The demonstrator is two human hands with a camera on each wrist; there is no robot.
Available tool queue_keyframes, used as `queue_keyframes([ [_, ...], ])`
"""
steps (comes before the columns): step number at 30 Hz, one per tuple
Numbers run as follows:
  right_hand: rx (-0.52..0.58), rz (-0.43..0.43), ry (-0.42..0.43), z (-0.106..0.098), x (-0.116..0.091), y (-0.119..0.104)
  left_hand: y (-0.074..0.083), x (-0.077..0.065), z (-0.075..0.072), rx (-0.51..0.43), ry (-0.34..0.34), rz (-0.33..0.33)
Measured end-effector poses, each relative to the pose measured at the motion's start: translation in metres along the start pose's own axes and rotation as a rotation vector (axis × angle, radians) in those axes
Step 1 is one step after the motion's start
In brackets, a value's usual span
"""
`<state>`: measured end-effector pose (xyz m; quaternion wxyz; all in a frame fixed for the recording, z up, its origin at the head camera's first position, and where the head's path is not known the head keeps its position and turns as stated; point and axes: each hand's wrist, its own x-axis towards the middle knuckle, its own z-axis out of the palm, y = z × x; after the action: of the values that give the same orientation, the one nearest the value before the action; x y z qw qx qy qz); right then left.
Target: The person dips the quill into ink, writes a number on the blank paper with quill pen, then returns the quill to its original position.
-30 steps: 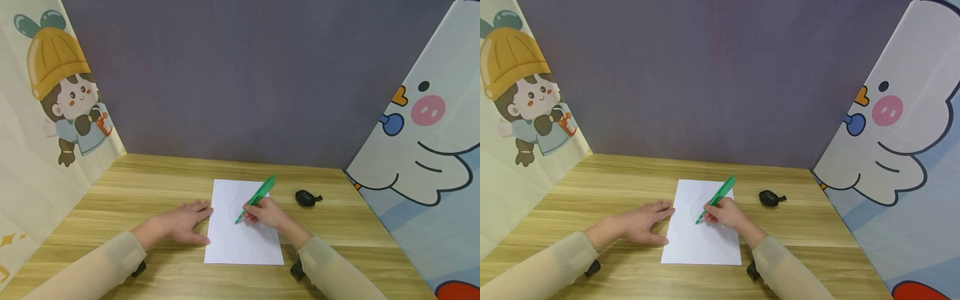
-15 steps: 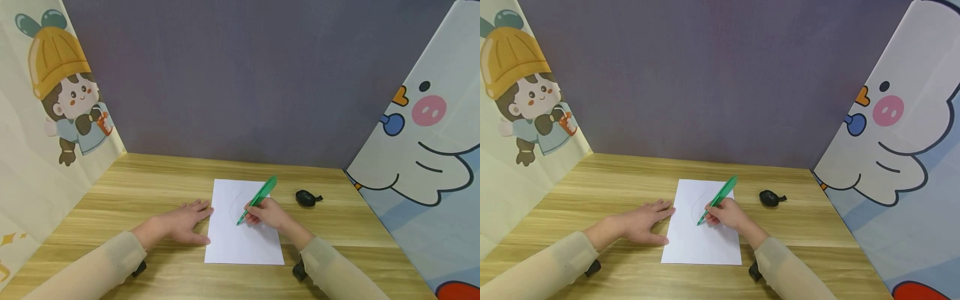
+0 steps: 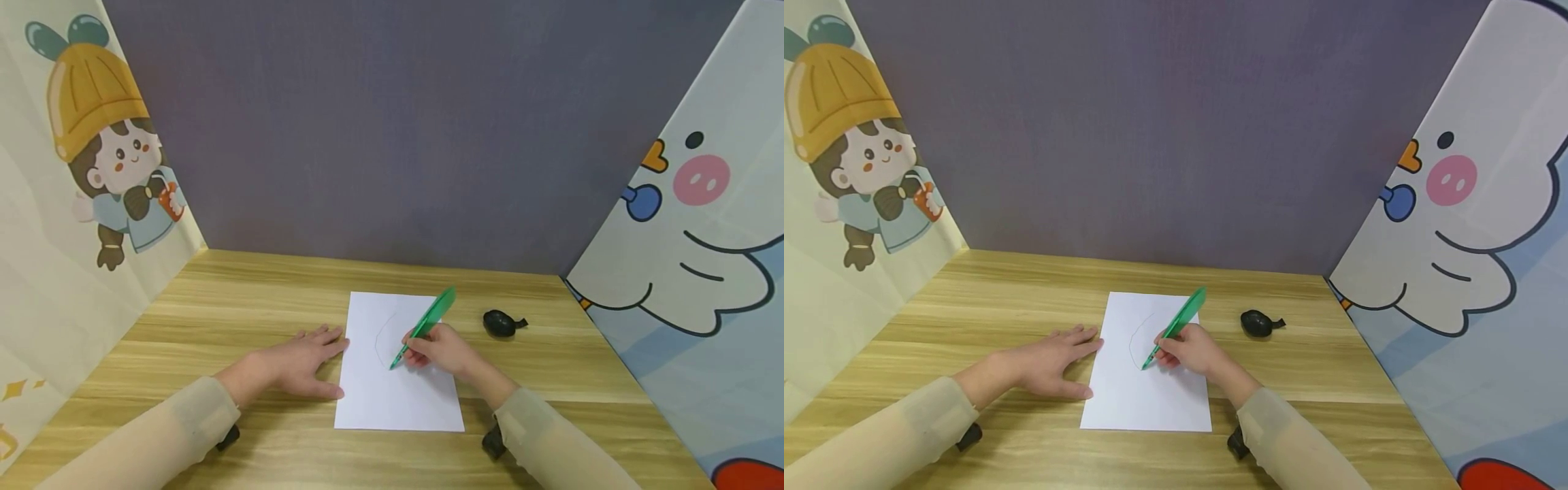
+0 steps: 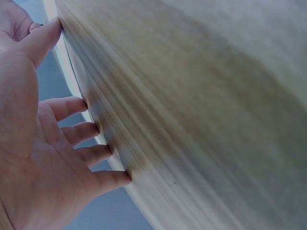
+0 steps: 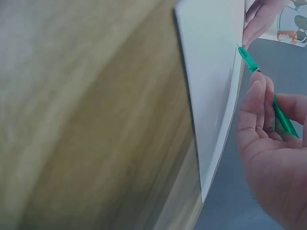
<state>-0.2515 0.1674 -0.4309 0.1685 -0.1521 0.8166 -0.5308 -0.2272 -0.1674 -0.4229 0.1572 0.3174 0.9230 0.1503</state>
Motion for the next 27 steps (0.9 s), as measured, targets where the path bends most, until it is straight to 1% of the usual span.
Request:
queue_keyframes([
  [20, 0.001, -0.011, -0.03, -0.009, -0.004, 0.008, -0.001, 0.001, 0.0, 0.017, -0.002, -0.003],
  [27, 0.01, -0.009, -0.027, -0.011, -0.005, 0.009, -0.002, 0.002, 0.001, 0.018, 0.005, 0.002],
])
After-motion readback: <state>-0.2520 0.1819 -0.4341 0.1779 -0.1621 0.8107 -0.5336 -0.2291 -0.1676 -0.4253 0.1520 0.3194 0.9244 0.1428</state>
